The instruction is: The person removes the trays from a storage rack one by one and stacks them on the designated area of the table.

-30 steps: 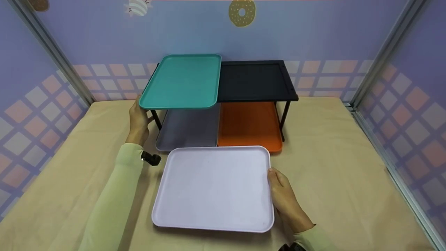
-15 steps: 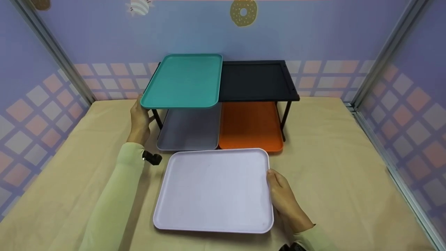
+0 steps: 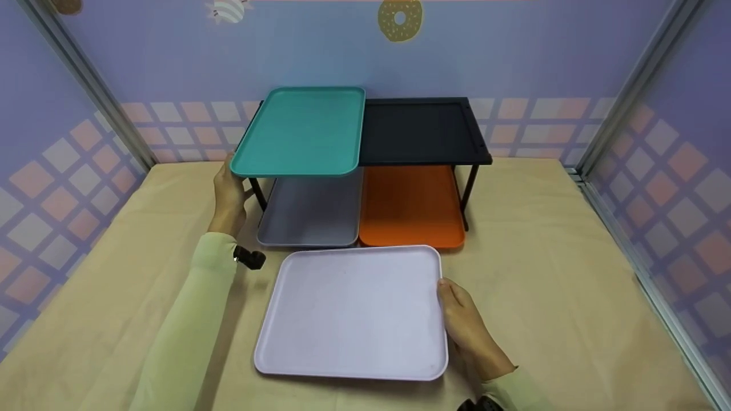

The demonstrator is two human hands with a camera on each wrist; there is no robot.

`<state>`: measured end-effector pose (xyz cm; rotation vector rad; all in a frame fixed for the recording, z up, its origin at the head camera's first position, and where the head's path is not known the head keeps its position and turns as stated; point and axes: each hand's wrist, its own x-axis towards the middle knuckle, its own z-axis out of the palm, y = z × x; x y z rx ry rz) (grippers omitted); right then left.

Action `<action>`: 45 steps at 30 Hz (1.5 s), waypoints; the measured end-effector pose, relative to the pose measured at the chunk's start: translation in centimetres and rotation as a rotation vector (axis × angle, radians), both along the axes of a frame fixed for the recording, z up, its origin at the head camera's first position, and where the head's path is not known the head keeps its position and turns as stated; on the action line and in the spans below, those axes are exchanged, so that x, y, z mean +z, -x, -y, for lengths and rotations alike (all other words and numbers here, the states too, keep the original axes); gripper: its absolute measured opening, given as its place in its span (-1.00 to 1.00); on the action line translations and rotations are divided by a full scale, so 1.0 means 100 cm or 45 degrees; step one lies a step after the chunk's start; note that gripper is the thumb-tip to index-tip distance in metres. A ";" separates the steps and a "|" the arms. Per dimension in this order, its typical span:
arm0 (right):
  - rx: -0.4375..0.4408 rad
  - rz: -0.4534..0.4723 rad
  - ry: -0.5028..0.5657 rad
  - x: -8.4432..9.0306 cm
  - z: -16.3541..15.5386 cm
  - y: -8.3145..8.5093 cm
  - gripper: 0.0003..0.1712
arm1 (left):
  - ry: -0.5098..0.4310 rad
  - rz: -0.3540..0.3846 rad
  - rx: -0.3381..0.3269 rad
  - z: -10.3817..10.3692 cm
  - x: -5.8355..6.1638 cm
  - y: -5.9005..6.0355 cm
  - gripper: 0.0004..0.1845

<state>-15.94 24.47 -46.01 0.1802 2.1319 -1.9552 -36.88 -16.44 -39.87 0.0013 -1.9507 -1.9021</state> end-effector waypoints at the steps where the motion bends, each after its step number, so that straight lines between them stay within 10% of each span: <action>1: 0.012 0.010 0.013 0.000 -0.001 0.000 -0.33 | 0.019 0.005 0.003 0.000 0.000 0.000 -0.41; 45: 0.145 0.003 -0.336 0.011 -0.018 0.002 -0.31 | -0.086 -0.024 -0.038 -0.002 -0.001 -0.001 -0.41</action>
